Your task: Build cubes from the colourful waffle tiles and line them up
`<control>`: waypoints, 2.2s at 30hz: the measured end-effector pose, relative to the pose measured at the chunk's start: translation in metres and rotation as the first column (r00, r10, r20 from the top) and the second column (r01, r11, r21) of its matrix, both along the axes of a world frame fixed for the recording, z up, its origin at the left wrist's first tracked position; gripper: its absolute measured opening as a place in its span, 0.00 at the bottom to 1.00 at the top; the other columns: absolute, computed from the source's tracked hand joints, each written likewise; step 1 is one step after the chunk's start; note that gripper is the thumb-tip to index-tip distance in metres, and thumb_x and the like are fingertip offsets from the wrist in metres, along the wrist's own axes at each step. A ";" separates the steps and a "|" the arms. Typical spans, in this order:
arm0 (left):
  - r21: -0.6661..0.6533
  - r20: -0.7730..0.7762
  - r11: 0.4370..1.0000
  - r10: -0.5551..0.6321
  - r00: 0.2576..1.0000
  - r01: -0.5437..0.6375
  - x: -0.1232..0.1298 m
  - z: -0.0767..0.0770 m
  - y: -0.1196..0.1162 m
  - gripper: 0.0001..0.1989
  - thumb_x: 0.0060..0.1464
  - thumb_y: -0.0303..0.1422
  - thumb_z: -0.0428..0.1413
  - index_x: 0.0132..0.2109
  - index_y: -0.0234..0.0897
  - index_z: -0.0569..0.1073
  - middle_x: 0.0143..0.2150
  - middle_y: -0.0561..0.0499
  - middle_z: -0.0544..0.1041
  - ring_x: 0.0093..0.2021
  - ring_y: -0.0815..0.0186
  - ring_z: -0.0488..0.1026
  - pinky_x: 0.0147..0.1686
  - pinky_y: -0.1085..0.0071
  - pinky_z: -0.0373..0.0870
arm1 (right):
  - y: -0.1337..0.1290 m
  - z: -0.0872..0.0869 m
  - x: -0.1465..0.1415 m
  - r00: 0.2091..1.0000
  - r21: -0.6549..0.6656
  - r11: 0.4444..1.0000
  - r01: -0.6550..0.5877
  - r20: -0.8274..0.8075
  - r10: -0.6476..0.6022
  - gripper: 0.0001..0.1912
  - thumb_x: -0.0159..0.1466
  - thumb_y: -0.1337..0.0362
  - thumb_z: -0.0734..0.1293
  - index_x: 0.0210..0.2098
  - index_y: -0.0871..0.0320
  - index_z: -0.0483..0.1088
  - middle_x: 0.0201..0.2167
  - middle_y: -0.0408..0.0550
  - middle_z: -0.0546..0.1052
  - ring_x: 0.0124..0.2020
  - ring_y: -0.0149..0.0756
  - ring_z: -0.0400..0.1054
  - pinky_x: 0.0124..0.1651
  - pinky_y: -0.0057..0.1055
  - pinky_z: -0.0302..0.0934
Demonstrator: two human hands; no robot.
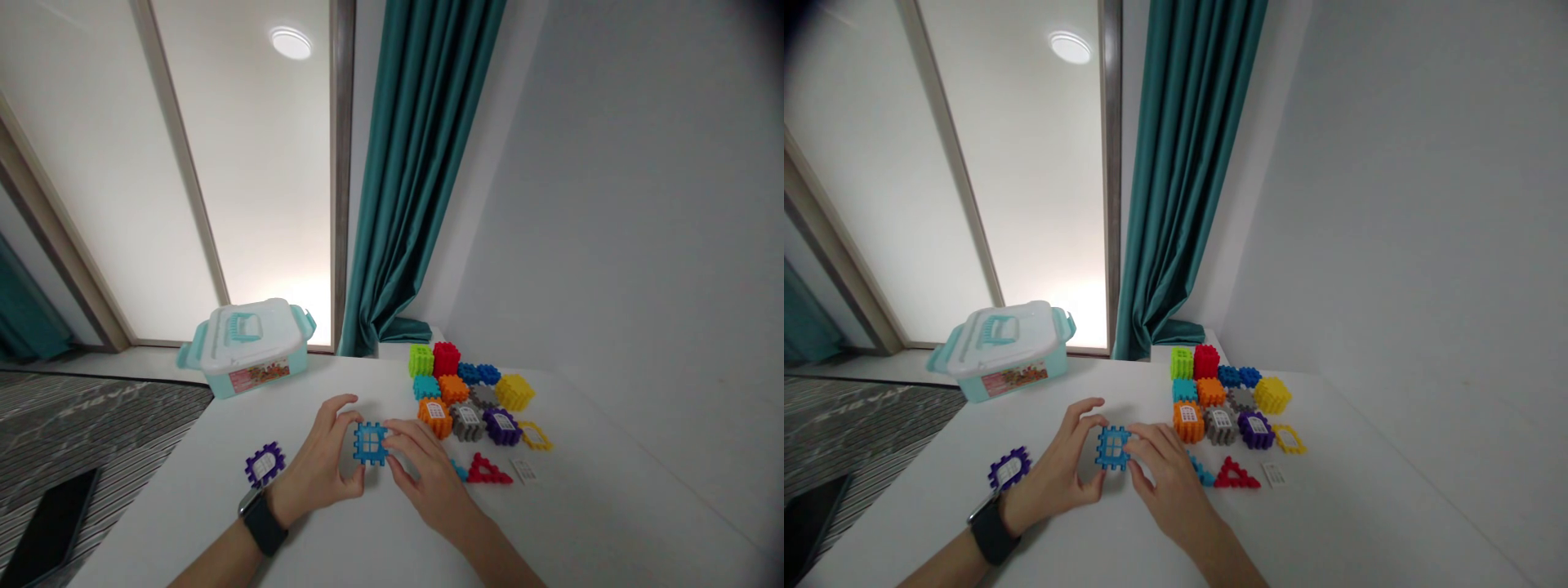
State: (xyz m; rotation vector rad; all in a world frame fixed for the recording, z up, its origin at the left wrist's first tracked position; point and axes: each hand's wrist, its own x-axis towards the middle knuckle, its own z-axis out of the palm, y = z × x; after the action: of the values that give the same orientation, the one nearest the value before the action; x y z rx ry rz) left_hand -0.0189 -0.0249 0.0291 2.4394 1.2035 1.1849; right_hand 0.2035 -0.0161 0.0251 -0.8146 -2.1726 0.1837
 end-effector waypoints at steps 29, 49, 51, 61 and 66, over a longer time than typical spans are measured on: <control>-0.305 0.293 0.927 -0.125 0.948 0.217 0.005 0.003 0.005 0.07 0.64 0.33 0.54 0.38 0.39 0.74 0.50 0.45 0.70 0.53 0.59 0.70 0.57 0.61 0.66 | 0.003 -0.002 0.000 0.974 -0.207 0.978 0.008 -0.220 -0.055 0.07 0.69 0.65 0.62 0.42 0.53 0.72 0.34 0.45 0.76 0.38 0.38 0.71 0.44 0.33 0.64; -0.007 -0.061 1.000 0.008 0.998 -0.008 0.002 -0.005 0.000 0.35 0.48 0.30 0.68 0.61 0.45 0.67 0.59 0.42 0.68 0.59 0.51 0.68 0.57 0.53 0.70 | 0.008 -0.004 -0.001 0.916 -0.519 0.854 0.042 -0.321 -0.240 0.13 0.66 0.56 0.65 0.42 0.56 0.78 0.40 0.50 0.82 0.43 0.42 0.75 0.47 0.36 0.69; 0.020 -0.096 1.000 0.014 0.995 -0.012 0.001 -0.003 0.000 0.31 0.49 0.30 0.68 0.59 0.45 0.69 0.58 0.42 0.69 0.58 0.51 0.68 0.56 0.53 0.70 | 0.007 -0.004 -0.003 0.919 -0.518 0.855 0.032 -0.321 -0.229 0.13 0.67 0.56 0.65 0.41 0.57 0.78 0.40 0.50 0.82 0.43 0.42 0.76 0.46 0.35 0.70; 0.011 0.014 0.998 0.062 0.998 -0.062 -0.005 -0.008 0.008 0.23 0.54 0.33 0.64 0.57 0.43 0.70 0.56 0.42 0.69 0.56 0.52 0.69 0.55 0.55 0.71 | 0.003 -0.004 0.001 0.980 -0.119 0.990 0.070 -0.178 -0.091 0.16 0.67 0.66 0.65 0.55 0.52 0.71 0.54 0.53 0.76 0.56 0.44 0.70 0.59 0.44 0.67; 0.004 0.036 0.998 0.067 0.997 -0.067 -0.006 -0.009 0.008 0.23 0.55 0.33 0.64 0.57 0.43 0.70 0.57 0.42 0.68 0.57 0.52 0.69 0.56 0.54 0.70 | 0.003 -0.006 0.002 0.996 -0.015 0.998 0.064 -0.067 -0.064 0.17 0.68 0.68 0.64 0.56 0.50 0.70 0.54 0.52 0.76 0.56 0.45 0.70 0.59 0.47 0.67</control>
State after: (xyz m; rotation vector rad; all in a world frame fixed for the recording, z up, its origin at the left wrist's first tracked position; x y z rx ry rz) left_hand -0.0251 -0.0166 0.0205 2.3878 1.2834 1.2462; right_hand 0.2054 -0.0126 0.0189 -0.8717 -2.0813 0.1897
